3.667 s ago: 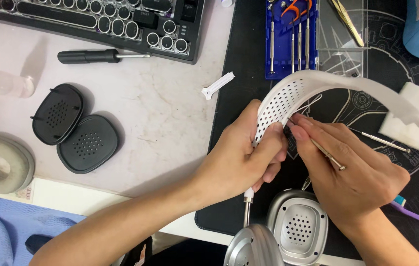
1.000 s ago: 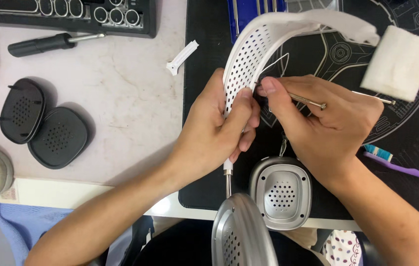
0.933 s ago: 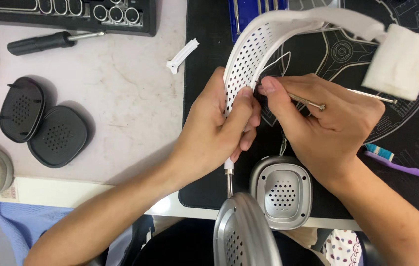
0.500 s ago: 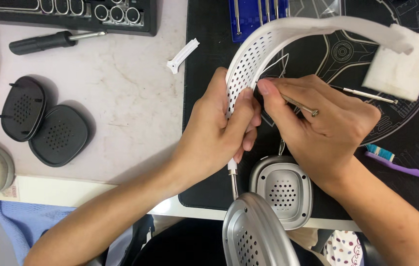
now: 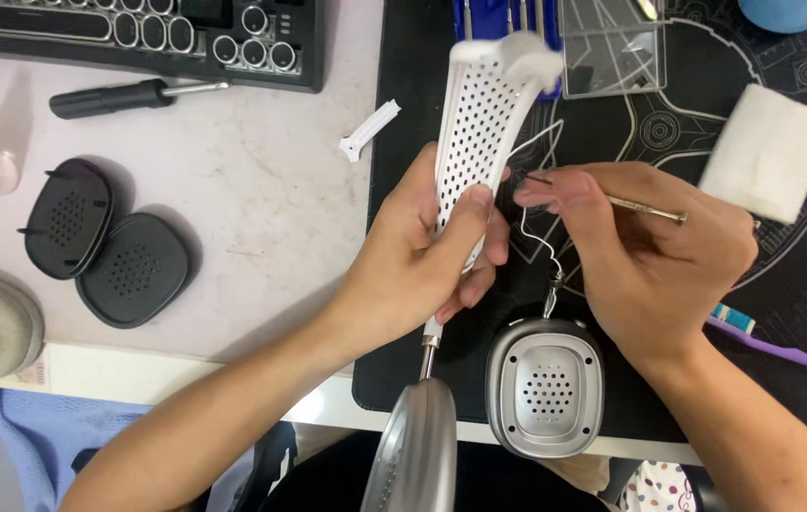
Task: The person disassembles and repairs a pair of over-ear headphones by unscrewing components, manipulating the mesh headband and internal wiring, and reattaching plastic clips using a small screwdriver and their hands.
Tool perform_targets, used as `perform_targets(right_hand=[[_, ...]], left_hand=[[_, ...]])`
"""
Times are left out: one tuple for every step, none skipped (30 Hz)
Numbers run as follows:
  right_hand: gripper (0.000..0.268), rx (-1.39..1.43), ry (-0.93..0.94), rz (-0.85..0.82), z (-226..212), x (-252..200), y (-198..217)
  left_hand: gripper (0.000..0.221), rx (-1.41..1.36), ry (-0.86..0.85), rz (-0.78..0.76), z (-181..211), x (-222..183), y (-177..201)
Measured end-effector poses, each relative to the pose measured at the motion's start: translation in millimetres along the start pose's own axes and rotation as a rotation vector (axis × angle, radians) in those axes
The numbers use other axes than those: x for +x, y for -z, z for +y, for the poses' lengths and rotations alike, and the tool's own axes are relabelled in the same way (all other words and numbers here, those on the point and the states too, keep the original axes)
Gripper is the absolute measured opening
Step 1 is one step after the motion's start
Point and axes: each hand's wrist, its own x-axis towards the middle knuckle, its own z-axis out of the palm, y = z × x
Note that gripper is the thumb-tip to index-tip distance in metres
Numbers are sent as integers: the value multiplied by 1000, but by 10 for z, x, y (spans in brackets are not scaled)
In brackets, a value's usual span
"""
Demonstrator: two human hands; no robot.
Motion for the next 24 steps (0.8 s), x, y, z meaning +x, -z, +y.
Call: perform_targets(right_hand=[[15, 1, 2, 1, -15, 19, 4], [15, 106, -48, -38, -28, 45, 11], [17, 212, -96, -79, -42, 72, 22], [17, 209, -91, -73, -49, 86, 36], [21, 233, -123, -86, -56, 98, 53], [25, 257, -154, -99, -64, 104, 75], [25, 254, -148, -93, -36, 95, 95], [34, 269, -148, -74, -10, 91, 109], [42, 285, -148, -55, 12, 86, 119], [42, 285, -140, -56, 46, 65, 130], [47, 320, -156, -27, 79, 43, 139], [52, 353, -171, 1, 113, 24, 151], [52, 352, -163, 0, 75, 57, 165], [48, 274, -118, -17, 34, 85, 191], [45, 196, -73, -35, -5, 110, 219], [45, 189, -66, -32, -27, 132, 218], [38, 195, -46, -44, -48, 152, 216], [38, 205, -29, -61, -73, 167, 204], [38, 202, -25, -61, -28, 153, 213], [35, 219, -66, -100, 17, 141, 210], [34, 235, -108, -138, 63, 130, 203], [34, 236, -105, -143, 36, 147, 210], [33, 196, -137, -191, 11, 164, 216], [35, 154, -167, -235, -13, 185, 227]], left_hand=[[15, 1, -2, 0, 29, -9, 11], [21, 20, 13, -19, 64, -8, 21], [28, 39, 27, -39, 102, -8, 26], [28, 42, 22, -44, 120, 2, 40], [31, 37, 54, -40, 137, 11, 51], [34, 31, 86, -37, 149, 16, 57], [34, 34, 80, -42, 160, 39, 80], [36, 37, 98, -24, 174, 55, 107], [40, 40, 115, -6, 189, 67, 139], [40, 40, 108, -4, 170, 72, 191], [40, 38, 71, -20, 151, 75, 245], [41, 34, 34, -37, 132, 81, 298], [41, 34, 26, -36, 186, 66, 284], [35, 112, 7, 7, 234, 52, 261], [30, 190, -11, 51, 279, 38, 236], [30, 187, -19, 46, 299, 35, 252], [21, 309, -33, 59, 315, 32, 268], [20, 430, -43, 77, 331, 15, 292], [20, 428, -47, 77, 330, 15, 309], [20, 577, -108, 98, 331, 10, 336], [20, 727, -168, 119, 332, 5, 366], [20, 725, -169, 124, 317, 4, 386], [20, 764, -239, 121, 300, 5, 406], [20, 805, -313, 114, 288, 17, 424]])
